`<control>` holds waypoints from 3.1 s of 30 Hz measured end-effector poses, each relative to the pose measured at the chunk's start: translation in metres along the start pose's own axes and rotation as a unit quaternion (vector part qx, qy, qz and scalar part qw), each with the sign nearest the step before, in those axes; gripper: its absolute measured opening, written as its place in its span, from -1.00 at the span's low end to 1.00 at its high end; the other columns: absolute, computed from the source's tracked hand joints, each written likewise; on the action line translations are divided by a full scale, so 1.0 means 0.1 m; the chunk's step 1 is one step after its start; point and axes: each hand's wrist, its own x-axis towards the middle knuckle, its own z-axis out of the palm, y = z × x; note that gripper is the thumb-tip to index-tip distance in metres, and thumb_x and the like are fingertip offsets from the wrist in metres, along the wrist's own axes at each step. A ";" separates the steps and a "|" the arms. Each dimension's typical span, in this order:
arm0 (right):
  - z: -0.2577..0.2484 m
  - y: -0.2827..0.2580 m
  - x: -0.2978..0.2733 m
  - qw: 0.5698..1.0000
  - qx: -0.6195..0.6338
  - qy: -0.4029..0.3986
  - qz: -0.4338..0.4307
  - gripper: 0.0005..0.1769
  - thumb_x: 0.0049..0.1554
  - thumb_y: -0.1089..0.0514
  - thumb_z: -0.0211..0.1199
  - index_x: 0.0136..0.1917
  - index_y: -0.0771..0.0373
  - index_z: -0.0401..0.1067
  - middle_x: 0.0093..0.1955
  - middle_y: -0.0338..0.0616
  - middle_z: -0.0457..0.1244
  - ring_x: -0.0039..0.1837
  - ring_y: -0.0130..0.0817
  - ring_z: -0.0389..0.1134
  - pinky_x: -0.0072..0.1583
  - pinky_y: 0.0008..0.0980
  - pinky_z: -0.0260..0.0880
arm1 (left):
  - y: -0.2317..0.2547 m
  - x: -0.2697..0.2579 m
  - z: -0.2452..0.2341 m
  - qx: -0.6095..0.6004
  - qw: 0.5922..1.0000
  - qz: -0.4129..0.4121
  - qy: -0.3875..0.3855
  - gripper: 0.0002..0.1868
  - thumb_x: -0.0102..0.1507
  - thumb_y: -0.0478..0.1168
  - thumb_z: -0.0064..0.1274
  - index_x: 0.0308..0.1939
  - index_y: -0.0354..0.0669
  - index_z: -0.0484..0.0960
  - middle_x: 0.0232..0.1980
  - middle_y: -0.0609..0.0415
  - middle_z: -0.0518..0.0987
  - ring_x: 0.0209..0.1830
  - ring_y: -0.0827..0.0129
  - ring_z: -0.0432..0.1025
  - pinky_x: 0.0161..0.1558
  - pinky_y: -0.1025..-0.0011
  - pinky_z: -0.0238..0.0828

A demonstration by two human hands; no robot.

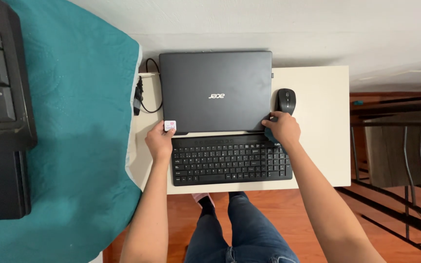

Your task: Cleaning a printer, a laptop, a computer mouse, and an office chair with a cloth.

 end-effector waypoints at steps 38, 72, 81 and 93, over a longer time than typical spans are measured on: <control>0.86 -1.26 -0.52 0.799 -0.006 0.055 -0.599 -0.36 0.20 0.14 0.14 0.54 0.24 0.20 0.61 -0.06 0.11 0.60 -0.10 0.13 0.58 -0.01 0.01 | -0.77 0.15 0.19 -0.286 0.943 -0.170 -0.001 -0.56 0.27 -0.41 0.11 0.27 -0.22 0.62 0.10 0.10 0.64 0.02 0.50 0.49 0.12 0.52 0.41; 1.01 -0.23 -1.23 0.934 0.116 0.272 -0.199 -0.60 0.23 0.25 0.21 0.33 0.39 0.38 0.36 0.21 0.25 0.41 0.20 0.22 0.41 0.00 0.21 | -0.40 -1.15 -0.31 0.204 0.951 0.086 -0.215 0.59 -0.24 0.13 0.50 0.56 -0.41 -0.29 0.60 -0.42 -0.14 0.58 -0.23 -0.18 0.50 -0.04 -0.18; 2.00 -1.32 -1.78 0.881 0.043 0.182 -0.435 -0.57 0.09 0.24 0.14 0.24 0.31 0.45 0.35 0.06 0.28 0.36 -0.01 0.31 0.39 -0.09 0.28 | -1.08 -1.15 -0.39 0.410 0.838 0.305 -0.193 0.43 0.01 0.44 0.28 0.61 -0.27 -0.21 0.67 -0.22 -0.10 0.69 0.04 -0.22 0.56 -0.04 -0.41; 1.02 0.82 -1.43 0.935 0.031 0.281 -0.214 -0.60 0.22 0.37 0.19 0.33 0.30 0.47 0.41 0.09 0.25 0.39 0.09 0.26 0.37 -0.17 0.30 | -1.17 -1.16 -0.42 0.344 0.883 0.254 -0.194 0.51 -0.01 0.54 0.21 0.59 -0.43 -0.22 0.65 -0.28 -0.03 0.70 -0.01 -0.22 0.59 -0.02 -0.49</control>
